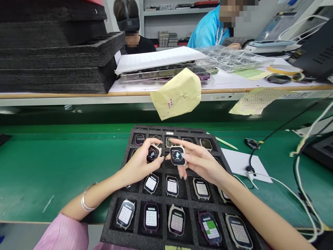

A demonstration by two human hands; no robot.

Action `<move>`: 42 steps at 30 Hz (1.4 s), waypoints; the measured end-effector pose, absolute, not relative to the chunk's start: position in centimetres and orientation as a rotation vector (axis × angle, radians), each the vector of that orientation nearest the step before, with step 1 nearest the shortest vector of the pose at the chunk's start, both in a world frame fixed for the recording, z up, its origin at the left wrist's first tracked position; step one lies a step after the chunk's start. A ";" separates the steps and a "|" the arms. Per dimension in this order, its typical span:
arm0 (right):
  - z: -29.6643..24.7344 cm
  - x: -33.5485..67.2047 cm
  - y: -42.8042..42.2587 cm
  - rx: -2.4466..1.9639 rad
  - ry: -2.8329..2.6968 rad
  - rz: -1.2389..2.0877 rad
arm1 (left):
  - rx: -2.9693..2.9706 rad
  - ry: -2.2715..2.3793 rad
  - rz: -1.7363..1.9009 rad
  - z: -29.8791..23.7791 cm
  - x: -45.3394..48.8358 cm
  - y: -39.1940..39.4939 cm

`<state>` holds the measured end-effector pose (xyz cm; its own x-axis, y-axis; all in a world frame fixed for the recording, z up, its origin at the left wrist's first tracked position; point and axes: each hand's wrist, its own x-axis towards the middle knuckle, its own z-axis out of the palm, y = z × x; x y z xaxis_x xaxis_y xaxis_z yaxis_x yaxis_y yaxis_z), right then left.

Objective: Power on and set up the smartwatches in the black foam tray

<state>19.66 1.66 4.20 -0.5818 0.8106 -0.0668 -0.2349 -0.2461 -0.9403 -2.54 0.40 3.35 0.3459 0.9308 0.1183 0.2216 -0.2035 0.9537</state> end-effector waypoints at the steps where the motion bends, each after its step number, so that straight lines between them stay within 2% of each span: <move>1: 4.2 19.6 1.7 -0.745 -1.286 1.913 | 1.619 1.028 0.905 3.2 -2.5 0.5; 9: 3.8 19.2 1.8 -0.849 -1.262 1.842 | 1.043 0.819 0.881 3.7 -2.8 1.2; 13: 3.7 19.0 1.6 -0.919 -1.269 1.785 | 0.954 0.793 0.877 3.6 -2.9 1.2; 32: 3.4 19.1 1.4 -0.959 -1.390 1.651 | 1.107 0.827 0.825 3.2 -2.7 1.2; 42: 3.4 19.3 1.7 -0.750 -1.394 1.790 | 1.535 1.037 0.863 2.9 -3.2 0.9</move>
<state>19.30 1.72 3.42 -0.5598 0.8286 -0.0085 -0.1950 -0.1416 -0.9705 -3.18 0.95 2.91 0.3656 0.9307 0.0096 0.1790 -0.0804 0.9806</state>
